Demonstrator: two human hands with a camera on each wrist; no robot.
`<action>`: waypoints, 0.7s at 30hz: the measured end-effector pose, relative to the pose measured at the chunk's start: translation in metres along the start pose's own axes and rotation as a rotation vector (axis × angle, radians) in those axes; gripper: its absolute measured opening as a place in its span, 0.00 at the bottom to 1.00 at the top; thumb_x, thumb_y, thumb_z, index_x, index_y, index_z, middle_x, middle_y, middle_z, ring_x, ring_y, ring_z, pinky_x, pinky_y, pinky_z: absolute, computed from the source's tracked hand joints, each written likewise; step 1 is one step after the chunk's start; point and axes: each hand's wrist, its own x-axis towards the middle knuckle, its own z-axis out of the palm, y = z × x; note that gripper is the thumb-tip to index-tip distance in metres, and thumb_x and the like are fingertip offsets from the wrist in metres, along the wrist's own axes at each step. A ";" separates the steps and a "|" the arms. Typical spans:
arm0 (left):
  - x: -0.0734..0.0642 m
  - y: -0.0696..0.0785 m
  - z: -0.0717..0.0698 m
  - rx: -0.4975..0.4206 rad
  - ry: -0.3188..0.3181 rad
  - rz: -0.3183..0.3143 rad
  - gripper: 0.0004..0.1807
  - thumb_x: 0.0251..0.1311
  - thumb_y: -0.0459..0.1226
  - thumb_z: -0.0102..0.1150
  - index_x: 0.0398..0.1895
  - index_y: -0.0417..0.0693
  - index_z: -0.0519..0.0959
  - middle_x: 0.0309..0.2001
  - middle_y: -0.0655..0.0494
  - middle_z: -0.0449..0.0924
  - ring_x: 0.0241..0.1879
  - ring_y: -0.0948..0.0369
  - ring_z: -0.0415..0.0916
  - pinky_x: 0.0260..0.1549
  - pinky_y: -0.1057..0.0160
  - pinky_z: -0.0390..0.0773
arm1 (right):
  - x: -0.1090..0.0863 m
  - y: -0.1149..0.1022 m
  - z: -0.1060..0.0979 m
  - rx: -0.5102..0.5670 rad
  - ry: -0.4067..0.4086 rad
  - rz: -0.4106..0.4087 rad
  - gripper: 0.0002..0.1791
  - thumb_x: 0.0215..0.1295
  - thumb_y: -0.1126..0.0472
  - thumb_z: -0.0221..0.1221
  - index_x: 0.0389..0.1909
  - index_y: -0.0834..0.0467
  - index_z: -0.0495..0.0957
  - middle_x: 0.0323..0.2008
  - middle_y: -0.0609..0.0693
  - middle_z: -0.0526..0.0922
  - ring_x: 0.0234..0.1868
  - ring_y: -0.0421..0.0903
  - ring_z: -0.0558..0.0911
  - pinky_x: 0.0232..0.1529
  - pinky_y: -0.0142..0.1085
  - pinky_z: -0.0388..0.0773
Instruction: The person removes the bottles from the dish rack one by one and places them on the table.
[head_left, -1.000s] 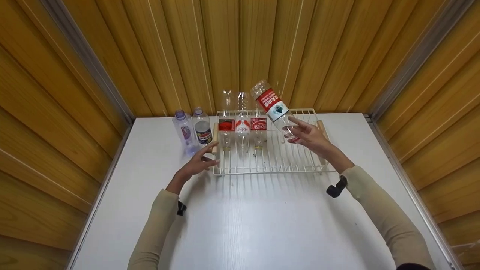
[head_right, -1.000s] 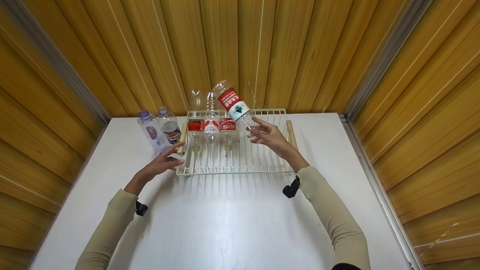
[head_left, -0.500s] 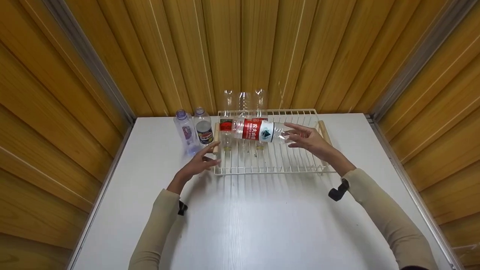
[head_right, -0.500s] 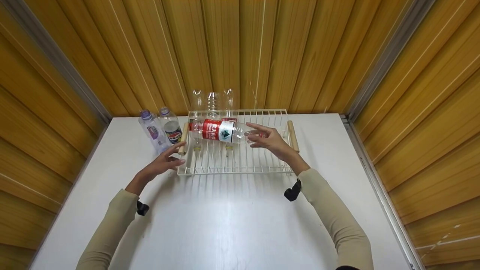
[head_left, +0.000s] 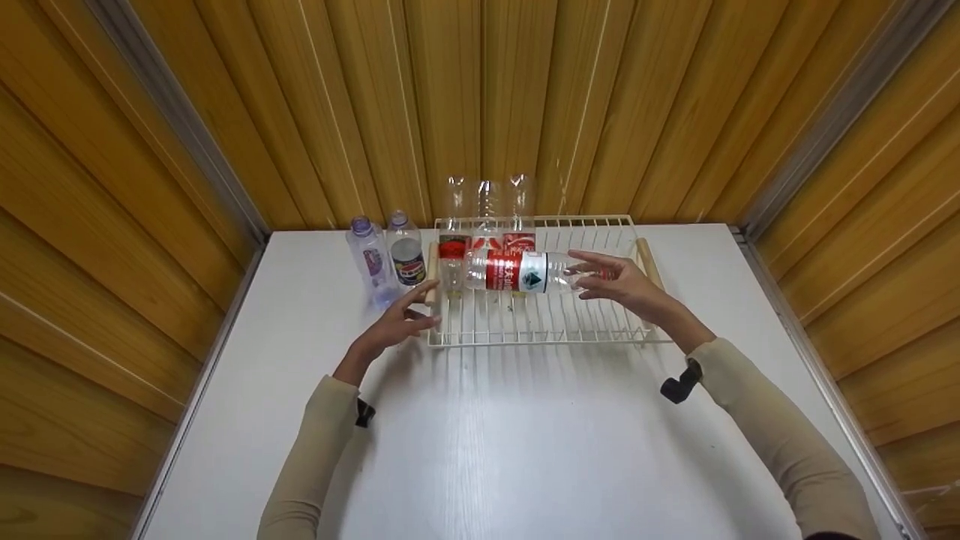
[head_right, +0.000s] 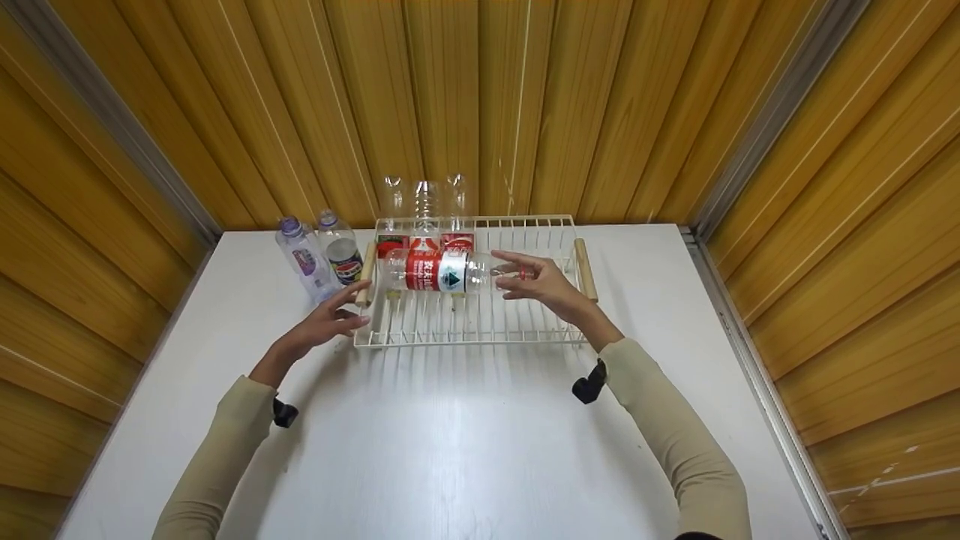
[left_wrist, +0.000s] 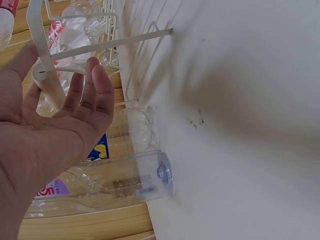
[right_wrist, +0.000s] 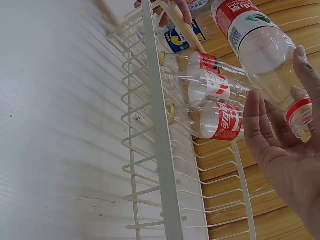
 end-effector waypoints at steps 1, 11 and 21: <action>0.000 0.001 0.000 0.010 0.000 0.004 0.41 0.67 0.40 0.66 0.81 0.61 0.57 0.73 0.37 0.61 0.60 0.41 0.76 0.55 0.36 0.79 | -0.001 0.000 0.000 -0.007 -0.003 -0.001 0.34 0.73 0.62 0.61 0.77 0.58 0.63 0.69 0.65 0.73 0.55 0.44 0.85 0.55 0.36 0.84; 0.000 0.017 0.001 0.192 0.007 0.075 0.41 0.69 0.42 0.64 0.81 0.49 0.55 0.76 0.40 0.61 0.67 0.39 0.68 0.64 0.39 0.73 | -0.004 -0.002 -0.001 0.022 -0.016 -0.025 0.33 0.73 0.64 0.60 0.76 0.59 0.64 0.68 0.70 0.71 0.54 0.42 0.85 0.53 0.36 0.85; -0.019 0.059 0.003 0.406 0.096 0.119 0.43 0.61 0.45 0.71 0.78 0.53 0.63 0.76 0.37 0.57 0.75 0.40 0.52 0.71 0.33 0.61 | -0.011 -0.001 0.001 0.004 -0.026 -0.004 0.33 0.72 0.63 0.62 0.75 0.58 0.66 0.66 0.69 0.73 0.53 0.46 0.85 0.52 0.37 0.86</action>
